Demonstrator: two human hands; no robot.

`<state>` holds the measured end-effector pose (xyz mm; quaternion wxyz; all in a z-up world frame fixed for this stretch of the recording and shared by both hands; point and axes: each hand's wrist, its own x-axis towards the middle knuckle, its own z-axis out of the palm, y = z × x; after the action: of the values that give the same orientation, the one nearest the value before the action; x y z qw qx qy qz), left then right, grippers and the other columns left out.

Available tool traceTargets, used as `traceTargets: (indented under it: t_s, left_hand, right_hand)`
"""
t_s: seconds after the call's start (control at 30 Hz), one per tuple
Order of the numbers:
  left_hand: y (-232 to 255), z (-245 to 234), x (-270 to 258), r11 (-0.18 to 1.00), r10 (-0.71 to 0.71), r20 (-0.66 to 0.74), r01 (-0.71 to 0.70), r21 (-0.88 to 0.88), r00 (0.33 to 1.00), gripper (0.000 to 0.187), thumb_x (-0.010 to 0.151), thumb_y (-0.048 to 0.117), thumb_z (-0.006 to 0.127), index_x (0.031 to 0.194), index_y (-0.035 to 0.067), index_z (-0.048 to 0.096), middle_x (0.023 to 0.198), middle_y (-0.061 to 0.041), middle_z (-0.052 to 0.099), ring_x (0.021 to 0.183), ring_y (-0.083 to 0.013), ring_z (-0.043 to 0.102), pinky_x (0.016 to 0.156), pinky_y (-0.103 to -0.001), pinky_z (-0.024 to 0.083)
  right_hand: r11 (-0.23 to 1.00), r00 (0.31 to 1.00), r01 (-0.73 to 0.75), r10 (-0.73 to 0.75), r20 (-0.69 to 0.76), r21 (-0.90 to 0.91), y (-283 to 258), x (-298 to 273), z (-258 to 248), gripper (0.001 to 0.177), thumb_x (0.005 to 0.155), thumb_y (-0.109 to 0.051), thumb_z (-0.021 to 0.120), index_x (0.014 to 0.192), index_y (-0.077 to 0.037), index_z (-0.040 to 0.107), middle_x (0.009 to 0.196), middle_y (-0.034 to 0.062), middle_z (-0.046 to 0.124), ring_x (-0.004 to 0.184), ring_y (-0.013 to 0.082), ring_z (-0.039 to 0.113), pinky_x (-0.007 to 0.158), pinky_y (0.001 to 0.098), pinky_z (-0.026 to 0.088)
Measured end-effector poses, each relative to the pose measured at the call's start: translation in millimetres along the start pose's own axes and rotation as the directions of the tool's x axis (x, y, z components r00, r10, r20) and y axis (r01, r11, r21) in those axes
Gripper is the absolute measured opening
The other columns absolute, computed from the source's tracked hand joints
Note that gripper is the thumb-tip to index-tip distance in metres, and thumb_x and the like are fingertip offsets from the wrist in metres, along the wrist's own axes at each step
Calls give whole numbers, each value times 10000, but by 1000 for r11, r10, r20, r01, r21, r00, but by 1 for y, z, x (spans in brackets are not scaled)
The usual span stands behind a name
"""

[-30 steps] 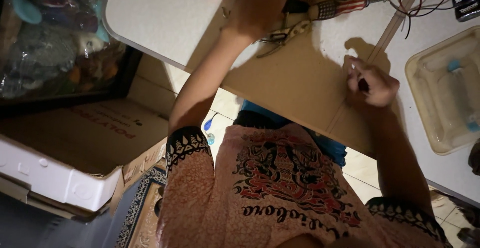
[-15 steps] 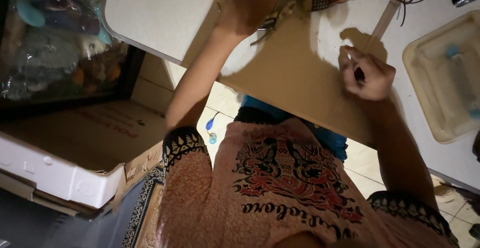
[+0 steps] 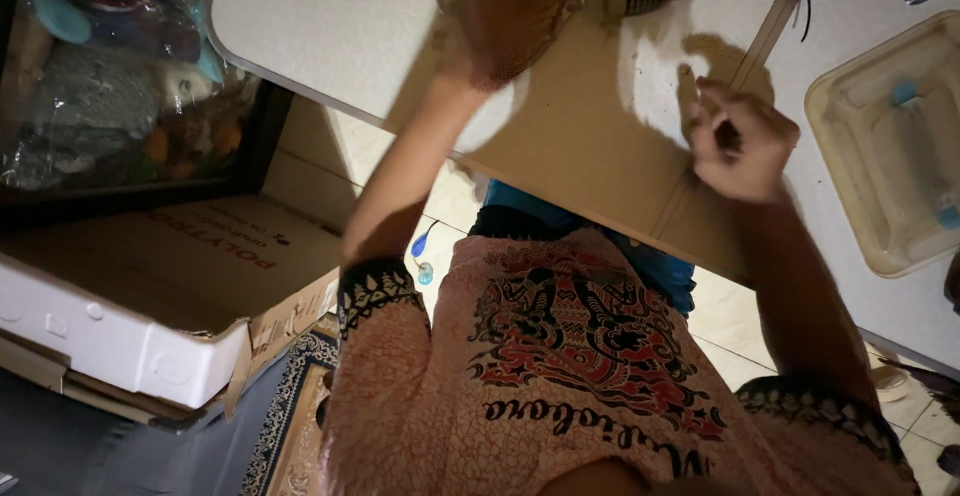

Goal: The person handles various electronic components, wires, and tools on a table, including picking up and putting down small parts, untangling a bundle of white wires, and using pliers.

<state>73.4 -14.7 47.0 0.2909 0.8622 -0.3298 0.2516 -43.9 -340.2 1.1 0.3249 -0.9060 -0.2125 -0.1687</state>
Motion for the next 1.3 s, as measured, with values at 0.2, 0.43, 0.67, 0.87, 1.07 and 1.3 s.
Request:
traceTargets:
  t_s: [0.2,0.43,0.67,0.87,1.07,1.3]
  left_hand:
    - [72,40,-30,969,7,123,24,-246,992,267,1109,133,551,1368,152,611,1191,-70,699,1045,-232,699,851,-323,630]
    - [96,62,-62,955,13,-103,-43,-294,995,275,1060,155,681,1320,89,622,1205,-50,692,1018,-196,694,808,-273,626]
    - [96,56,-67,954,95,-222,-152,-257,971,334,1016,241,735,1318,161,617,1259,17,674,1099,-167,679,877,-252,620]
    - [9,-5,-102,971,-239,-283,228,-70,929,240,1031,138,748,1267,125,708,1223,-120,698,1160,-246,684,1057,-381,593]
    - [-54,-48,-104,916,-388,-129,397,50,912,197,903,55,799,1092,109,791,1061,-157,724,1027,-392,639,893,-480,522]
    - [-77,-36,-96,959,-218,68,201,198,973,227,906,110,823,1129,154,828,998,-112,739,946,-307,668,850,-486,493]
  right_hand:
    - [872,988,-154,136,73,464,-13,-7,-4,74,1100,-4,717,1113,24,651,956,53,675,766,64,592,678,206,462]
    - [741,964,-264,209,162,617,-28,-8,-4,62,1167,70,580,1108,55,593,967,65,655,758,68,573,679,220,472]
    - [761,967,-253,189,169,598,-43,-7,-8,110,1119,81,537,1032,76,604,863,76,640,696,75,549,621,221,433]
    - [619,940,-323,297,167,716,-31,-13,-4,215,1116,119,496,939,89,614,772,88,603,622,81,482,622,249,381]
    - [406,910,-377,329,252,833,-18,-15,6,197,1107,109,508,945,80,616,813,115,621,646,112,503,616,257,378]
    - [448,910,-389,322,260,805,-18,-10,6,133,1158,51,547,1040,81,603,919,117,637,733,132,551,670,271,446]
